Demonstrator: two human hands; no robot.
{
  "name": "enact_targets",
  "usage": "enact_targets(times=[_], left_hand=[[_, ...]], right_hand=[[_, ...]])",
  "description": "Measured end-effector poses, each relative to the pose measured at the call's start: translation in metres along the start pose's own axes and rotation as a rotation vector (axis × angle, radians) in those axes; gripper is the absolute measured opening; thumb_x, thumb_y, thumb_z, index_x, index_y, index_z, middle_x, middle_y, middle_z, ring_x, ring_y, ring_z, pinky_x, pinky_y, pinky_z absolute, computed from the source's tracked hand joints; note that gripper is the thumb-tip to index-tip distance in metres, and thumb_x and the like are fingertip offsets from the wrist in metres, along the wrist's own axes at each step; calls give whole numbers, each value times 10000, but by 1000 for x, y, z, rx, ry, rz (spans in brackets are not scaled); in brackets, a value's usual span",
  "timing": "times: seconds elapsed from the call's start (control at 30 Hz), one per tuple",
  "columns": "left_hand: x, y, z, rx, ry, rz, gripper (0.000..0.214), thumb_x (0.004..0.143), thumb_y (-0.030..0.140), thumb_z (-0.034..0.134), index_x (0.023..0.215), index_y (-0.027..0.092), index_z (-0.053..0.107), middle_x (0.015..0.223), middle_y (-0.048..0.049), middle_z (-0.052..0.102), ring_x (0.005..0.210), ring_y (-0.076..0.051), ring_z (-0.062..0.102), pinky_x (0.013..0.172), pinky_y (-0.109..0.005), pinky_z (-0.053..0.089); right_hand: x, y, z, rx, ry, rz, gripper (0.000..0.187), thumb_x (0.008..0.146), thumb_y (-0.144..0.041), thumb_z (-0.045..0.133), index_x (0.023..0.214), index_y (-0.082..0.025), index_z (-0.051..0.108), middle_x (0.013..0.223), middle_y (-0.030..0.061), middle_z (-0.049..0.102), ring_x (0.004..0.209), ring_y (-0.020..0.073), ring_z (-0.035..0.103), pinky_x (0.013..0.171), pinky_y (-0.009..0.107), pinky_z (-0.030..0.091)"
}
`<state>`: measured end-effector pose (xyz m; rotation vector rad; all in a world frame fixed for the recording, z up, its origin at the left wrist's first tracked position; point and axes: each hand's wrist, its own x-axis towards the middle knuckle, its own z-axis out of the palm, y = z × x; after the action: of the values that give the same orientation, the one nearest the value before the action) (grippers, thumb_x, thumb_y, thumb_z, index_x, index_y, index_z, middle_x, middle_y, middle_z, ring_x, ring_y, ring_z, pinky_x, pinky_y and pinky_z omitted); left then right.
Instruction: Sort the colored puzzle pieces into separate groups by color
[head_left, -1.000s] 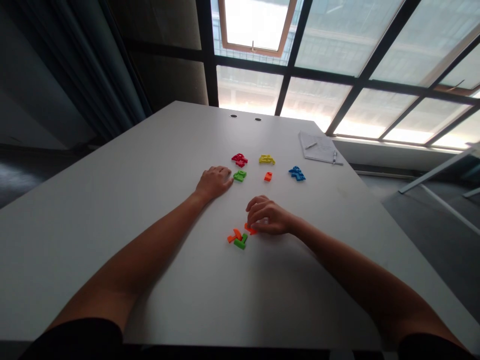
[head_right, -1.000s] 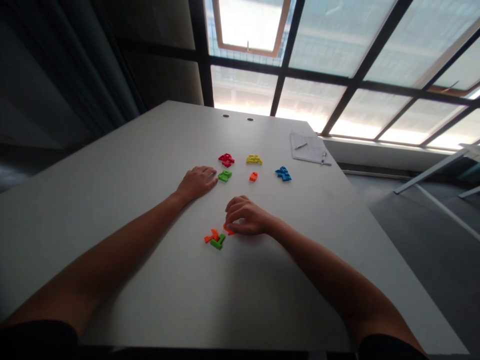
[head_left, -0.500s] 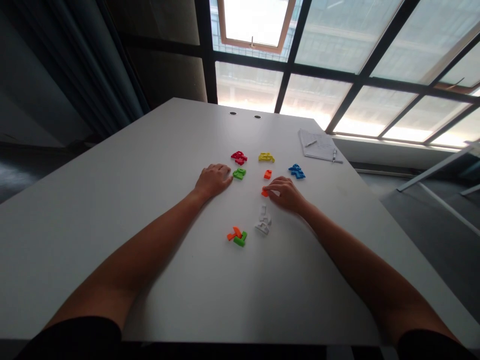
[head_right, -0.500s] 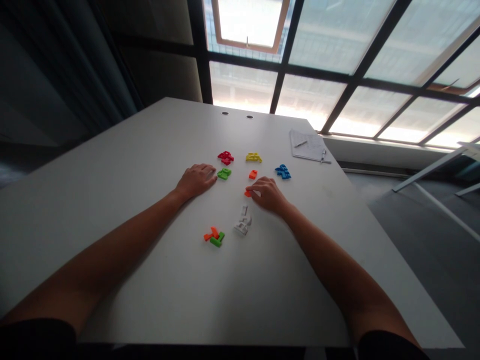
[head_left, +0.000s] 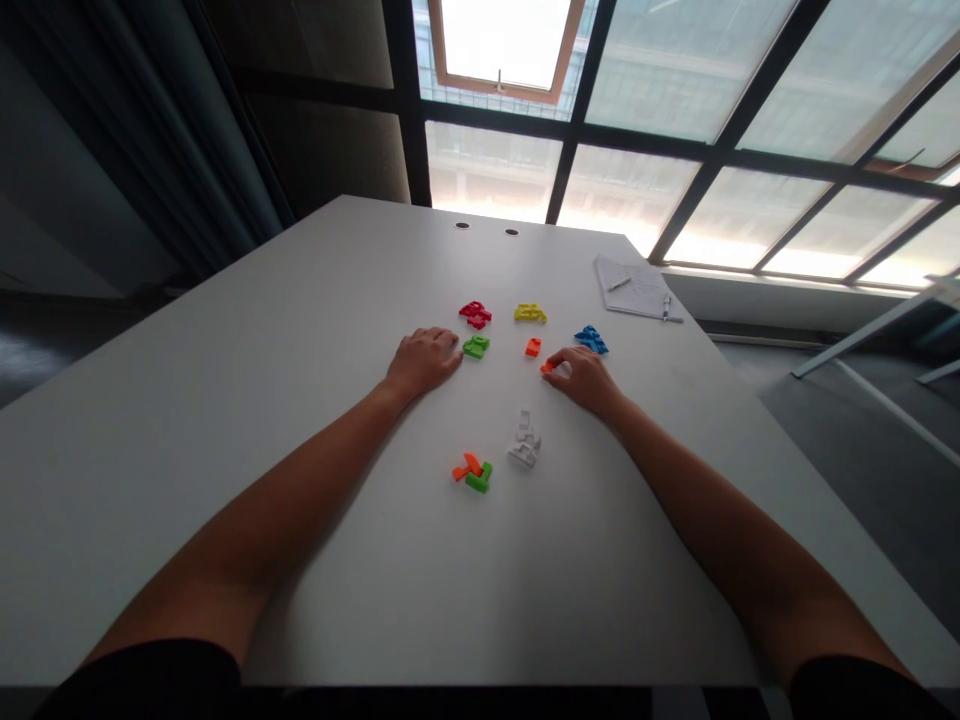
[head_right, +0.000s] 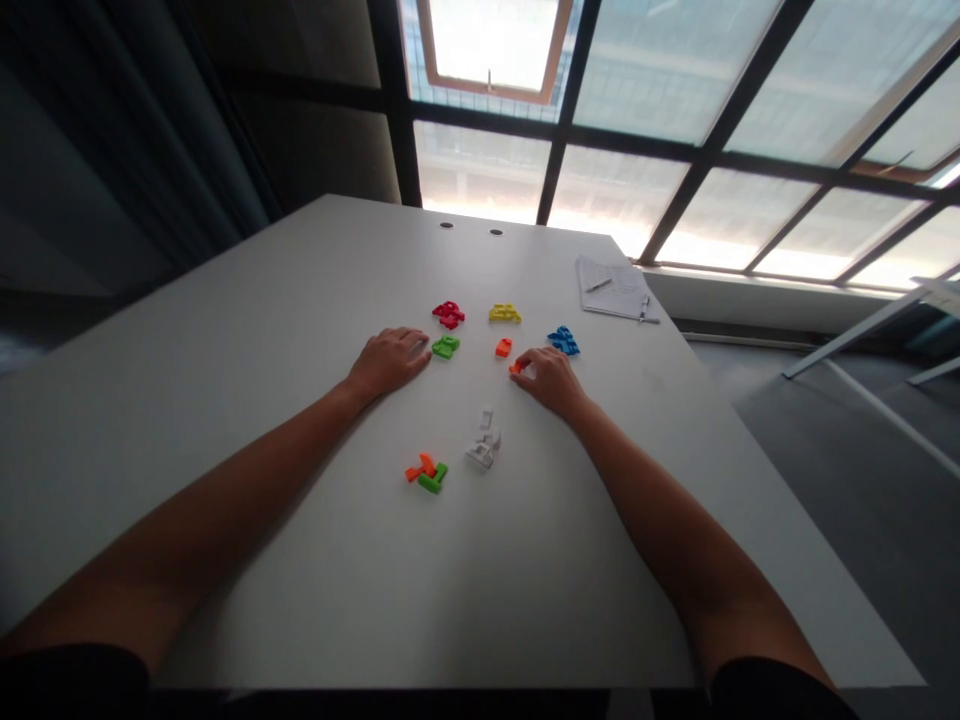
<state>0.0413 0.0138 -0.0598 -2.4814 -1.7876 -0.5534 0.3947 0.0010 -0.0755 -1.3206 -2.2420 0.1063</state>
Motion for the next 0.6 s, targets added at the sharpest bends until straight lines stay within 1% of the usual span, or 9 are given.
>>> enact_targets(times=[0.13, 0.3, 0.37, 0.43, 0.5, 0.6], left_hand=[[0, -1, 0, -7, -3, 0, 368, 1003, 429, 547, 1295, 271, 704, 1387, -114, 695, 1272, -339, 605, 1058, -498, 473], [1, -2, 2, 9, 7, 10, 371, 1007, 435, 536, 1289, 262, 703, 1396, -105, 696, 1261, -335, 611, 1040, -494, 485], [1, -2, 2, 14, 7, 12, 373, 1007, 436, 533, 1288, 259, 703, 1400, -105, 695, 1258, -334, 612, 1033, -493, 489], [1, -2, 2, 13, 6, 14, 372, 1008, 435, 533, 1290, 262, 702, 1403, -108, 693, 1262, -334, 610, 1032, -493, 489], [1, -2, 2, 12, 7, 15, 370, 1006, 431, 536, 1292, 262, 702, 1403, -109, 693, 1265, -332, 609, 1038, -492, 486], [0, -1, 1, 18, 5, 9, 365, 1004, 427, 545, 1289, 261, 701, 1398, -104, 696, 1266, -326, 608, 1051, -484, 480]], right_hand=[[0, 1, 2, -43, 18, 33, 172, 919, -353, 737, 1012, -210, 747, 1022, 99, 740, 1004, 299, 640, 941, 433, 491], [-1, 3, 5, -51, 56, 18, 156, 935, -353, 717, 1020, -224, 739, 1170, 110, 718, 1122, 314, 616, 1035, 471, 469], [-1, 3, 6, -52, 44, 22, 157, 944, -353, 710, 1022, -220, 733, 1146, 106, 728, 1112, 314, 620, 1034, 470, 468], [-2, 4, 7, -63, 28, 41, 176, 947, -359, 707, 1032, -207, 734, 1077, 107, 734, 1058, 311, 631, 1002, 461, 479], [-2, 3, 7, -76, 23, 47, 239, 949, -367, 706, 1111, -195, 740, 1069, 114, 726, 1033, 307, 634, 983, 453, 487], [-2, 2, 6, -89, 33, 23, 345, 974, -376, 671, 1265, -201, 733, 1136, 132, 709, 1072, 310, 629, 1001, 460, 487]])
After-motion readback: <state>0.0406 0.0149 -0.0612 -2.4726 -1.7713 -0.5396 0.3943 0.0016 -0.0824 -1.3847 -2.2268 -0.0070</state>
